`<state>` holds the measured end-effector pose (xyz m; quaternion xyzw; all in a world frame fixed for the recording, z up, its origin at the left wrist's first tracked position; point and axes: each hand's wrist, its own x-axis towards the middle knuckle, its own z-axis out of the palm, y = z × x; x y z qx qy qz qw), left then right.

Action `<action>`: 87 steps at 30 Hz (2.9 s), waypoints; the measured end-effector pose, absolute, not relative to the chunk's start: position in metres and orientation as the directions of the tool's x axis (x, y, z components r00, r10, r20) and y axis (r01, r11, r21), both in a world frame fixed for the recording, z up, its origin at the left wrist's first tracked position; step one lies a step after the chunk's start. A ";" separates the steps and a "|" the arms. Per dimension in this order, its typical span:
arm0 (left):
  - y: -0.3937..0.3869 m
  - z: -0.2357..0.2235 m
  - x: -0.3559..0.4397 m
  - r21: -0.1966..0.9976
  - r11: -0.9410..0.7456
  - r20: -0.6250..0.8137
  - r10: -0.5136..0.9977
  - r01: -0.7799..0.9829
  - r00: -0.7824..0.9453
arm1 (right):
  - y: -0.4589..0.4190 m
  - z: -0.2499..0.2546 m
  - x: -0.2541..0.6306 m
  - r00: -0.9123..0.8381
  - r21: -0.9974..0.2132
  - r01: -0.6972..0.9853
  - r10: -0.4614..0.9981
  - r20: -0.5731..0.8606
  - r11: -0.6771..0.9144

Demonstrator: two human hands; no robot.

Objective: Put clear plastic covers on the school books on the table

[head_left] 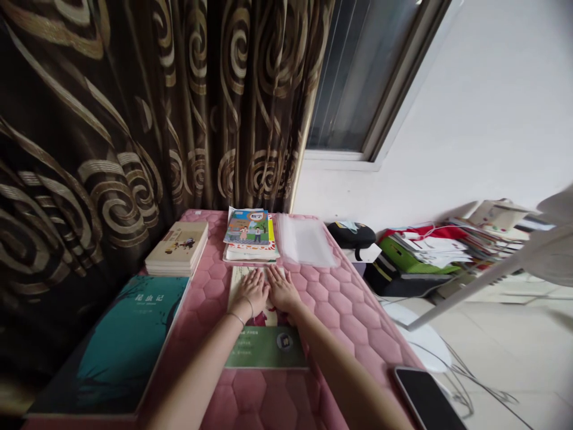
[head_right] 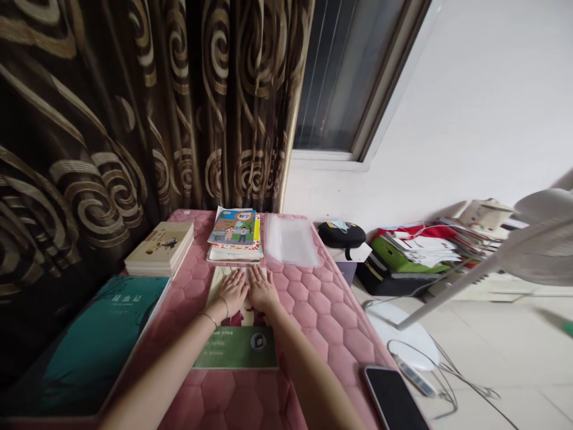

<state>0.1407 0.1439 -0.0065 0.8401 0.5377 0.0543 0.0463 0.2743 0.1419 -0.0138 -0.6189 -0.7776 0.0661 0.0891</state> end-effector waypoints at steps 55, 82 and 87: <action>0.017 -0.026 0.020 0.103 -0.736 0.200 0.674 0.669 0.711 | -0.026 -0.015 0.311 -0.412 -0.339 0.834 0.900 0.143 0.436; 0.014 -0.007 0.059 0.209 -0.655 0.234 0.755 0.726 0.613 | -0.015 -0.008 0.292 -0.311 -0.452 0.780 0.895 0.318 0.432; 0.011 -0.006 0.081 0.290 -0.662 0.292 0.749 0.691 0.595 | -0.015 -0.010 0.256 -0.264 -0.476 0.785 0.910 0.319 0.395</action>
